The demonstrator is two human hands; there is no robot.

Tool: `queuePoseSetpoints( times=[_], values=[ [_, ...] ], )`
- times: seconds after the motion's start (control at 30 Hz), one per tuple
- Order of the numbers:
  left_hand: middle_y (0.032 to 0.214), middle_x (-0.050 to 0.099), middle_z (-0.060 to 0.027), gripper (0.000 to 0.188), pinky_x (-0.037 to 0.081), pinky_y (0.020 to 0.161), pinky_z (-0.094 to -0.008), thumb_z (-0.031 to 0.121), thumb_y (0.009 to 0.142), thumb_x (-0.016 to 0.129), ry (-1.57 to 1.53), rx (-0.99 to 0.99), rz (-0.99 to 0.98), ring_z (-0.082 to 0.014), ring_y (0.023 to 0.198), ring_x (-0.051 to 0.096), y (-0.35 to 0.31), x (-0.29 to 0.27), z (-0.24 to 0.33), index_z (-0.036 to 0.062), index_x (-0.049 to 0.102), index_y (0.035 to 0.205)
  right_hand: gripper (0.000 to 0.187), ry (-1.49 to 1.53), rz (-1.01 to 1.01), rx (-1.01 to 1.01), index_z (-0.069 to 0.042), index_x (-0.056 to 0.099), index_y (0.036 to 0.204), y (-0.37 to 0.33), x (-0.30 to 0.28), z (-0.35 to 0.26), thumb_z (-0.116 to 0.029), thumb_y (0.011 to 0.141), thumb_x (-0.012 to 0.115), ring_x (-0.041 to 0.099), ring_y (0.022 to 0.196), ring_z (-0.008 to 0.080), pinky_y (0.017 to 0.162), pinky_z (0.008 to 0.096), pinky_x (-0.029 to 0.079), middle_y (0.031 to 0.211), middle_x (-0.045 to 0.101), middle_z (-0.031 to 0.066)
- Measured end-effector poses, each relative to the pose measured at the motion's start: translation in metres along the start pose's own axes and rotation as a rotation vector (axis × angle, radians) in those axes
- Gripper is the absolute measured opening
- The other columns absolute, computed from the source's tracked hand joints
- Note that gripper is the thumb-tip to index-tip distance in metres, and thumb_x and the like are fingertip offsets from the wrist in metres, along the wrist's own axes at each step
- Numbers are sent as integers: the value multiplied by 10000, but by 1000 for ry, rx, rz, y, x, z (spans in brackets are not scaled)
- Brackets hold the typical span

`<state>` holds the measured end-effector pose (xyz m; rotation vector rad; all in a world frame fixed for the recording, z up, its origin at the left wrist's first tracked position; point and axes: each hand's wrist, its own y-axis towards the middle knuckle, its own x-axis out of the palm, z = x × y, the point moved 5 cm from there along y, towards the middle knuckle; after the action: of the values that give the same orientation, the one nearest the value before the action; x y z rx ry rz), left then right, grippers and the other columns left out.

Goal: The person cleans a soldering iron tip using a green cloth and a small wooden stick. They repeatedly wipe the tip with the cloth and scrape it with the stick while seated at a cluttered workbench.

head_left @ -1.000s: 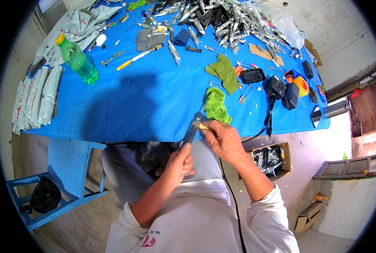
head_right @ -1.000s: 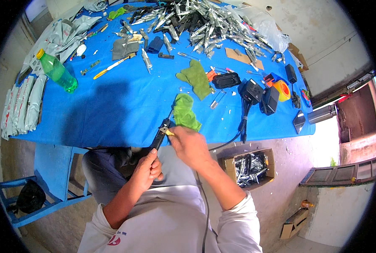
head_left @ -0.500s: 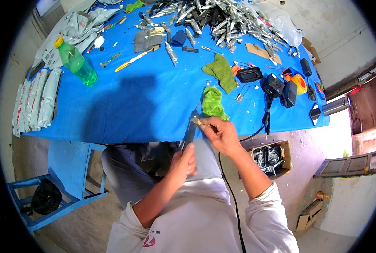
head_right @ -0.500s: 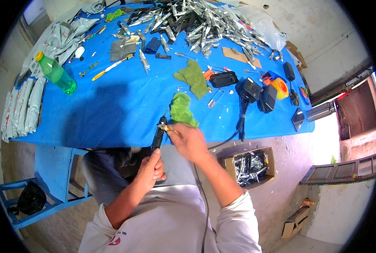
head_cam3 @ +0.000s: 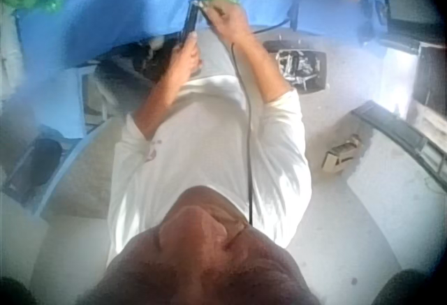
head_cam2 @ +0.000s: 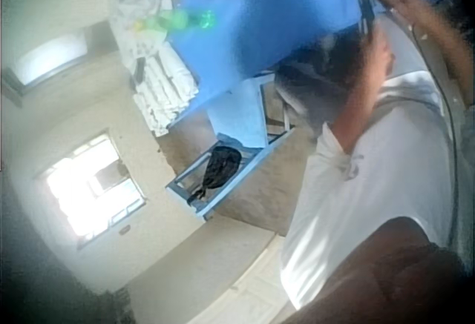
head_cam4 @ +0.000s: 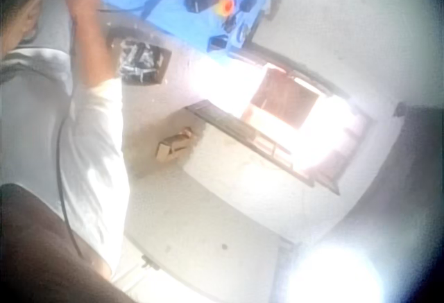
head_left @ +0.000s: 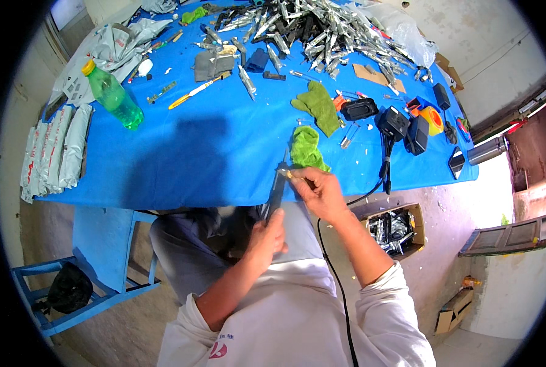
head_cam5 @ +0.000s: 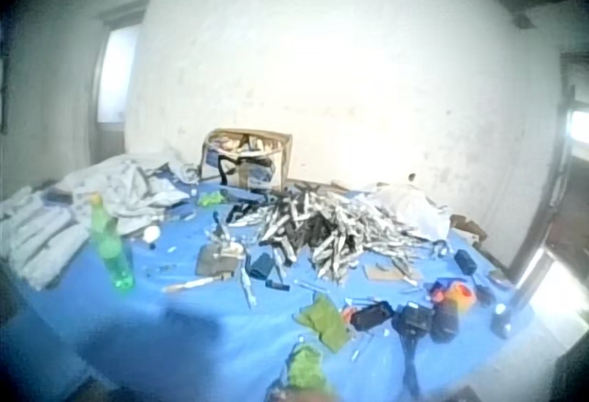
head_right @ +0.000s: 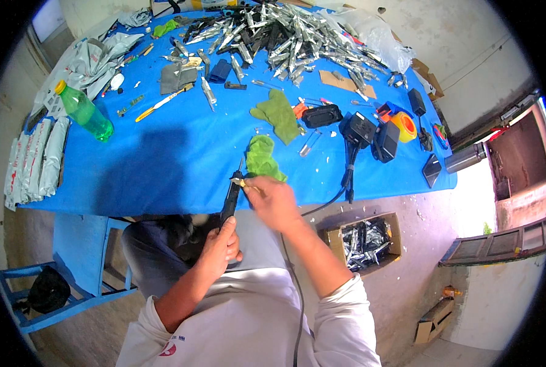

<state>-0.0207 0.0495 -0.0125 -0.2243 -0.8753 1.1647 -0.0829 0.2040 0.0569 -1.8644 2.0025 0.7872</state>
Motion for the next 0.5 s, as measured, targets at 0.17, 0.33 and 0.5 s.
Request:
queuePoseSetpoints(
  times=[0.17, 0.33, 0.5],
  values=[
    [480, 286, 37, 521, 404, 506, -327, 475, 936, 551, -4, -22, 3, -95, 409, 261, -3, -1, -4, 174, 313, 584, 161, 86, -95, 69, -26, 673, 994, -2, -2, 6, -131, 874, 655, 602, 622, 197, 578, 311, 469, 809, 662, 128],
    [481, 280, 44, 527, 399, 504, -324, 469, 932, 561, -17, -20, -20, -91, 408, 258, -1, 3, 1, 185, 297, 575, 217, 379, -299, 140, 6, 621, 1079, 3, -2, 11, -162, 942, 621, 514, 733, 70, 647, 229, 440, 802, 608, 1],
    [481, 279, 51, 531, 397, 499, -320, 466, 930, 569, -23, -17, -6, -87, 409, 259, 1, 3, 0, 188, 292, 573, 265, 454, 5, 112, -2, 623, 1090, 4, -8, 20, -199, 918, 663, 482, 717, 55, 636, 219, 425, 802, 578, -30]
  ],
)
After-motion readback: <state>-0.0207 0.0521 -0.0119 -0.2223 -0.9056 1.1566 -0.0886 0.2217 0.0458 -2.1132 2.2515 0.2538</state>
